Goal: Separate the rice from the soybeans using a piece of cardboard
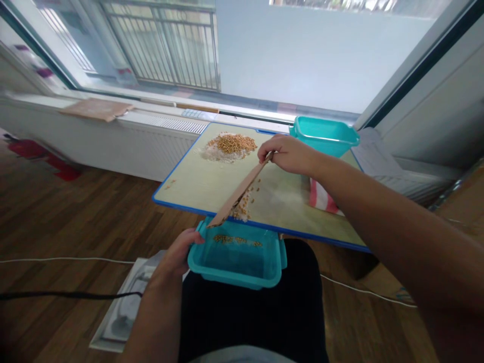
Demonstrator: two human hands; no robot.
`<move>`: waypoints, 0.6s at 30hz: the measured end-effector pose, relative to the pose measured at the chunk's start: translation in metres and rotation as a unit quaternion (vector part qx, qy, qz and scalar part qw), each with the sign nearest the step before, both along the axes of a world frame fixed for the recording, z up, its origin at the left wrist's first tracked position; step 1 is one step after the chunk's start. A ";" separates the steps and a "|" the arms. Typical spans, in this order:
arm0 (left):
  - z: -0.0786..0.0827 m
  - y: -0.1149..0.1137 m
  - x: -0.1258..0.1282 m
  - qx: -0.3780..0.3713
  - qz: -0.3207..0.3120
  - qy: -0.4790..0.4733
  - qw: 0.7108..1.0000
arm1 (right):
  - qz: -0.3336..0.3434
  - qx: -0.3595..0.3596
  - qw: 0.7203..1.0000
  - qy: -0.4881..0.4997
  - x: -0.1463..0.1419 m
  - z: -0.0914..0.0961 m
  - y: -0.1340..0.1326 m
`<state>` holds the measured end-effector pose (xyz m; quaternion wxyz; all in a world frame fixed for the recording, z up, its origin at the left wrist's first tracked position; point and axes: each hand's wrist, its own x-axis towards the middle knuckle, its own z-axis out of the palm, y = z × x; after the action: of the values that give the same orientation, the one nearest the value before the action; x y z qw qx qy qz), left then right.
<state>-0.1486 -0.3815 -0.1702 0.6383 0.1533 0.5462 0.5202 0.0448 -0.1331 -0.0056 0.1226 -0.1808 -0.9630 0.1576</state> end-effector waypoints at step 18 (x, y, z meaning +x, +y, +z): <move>-0.002 0.005 0.009 -0.006 -0.002 0.012 1.000 | -0.012 -0.022 1.000 0.000 0.011 0.002 -0.002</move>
<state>-0.1394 -0.3761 -0.1721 0.6340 0.1567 0.5568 0.5133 0.0554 -0.1350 -0.0039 0.1203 -0.1954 -0.9570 0.1772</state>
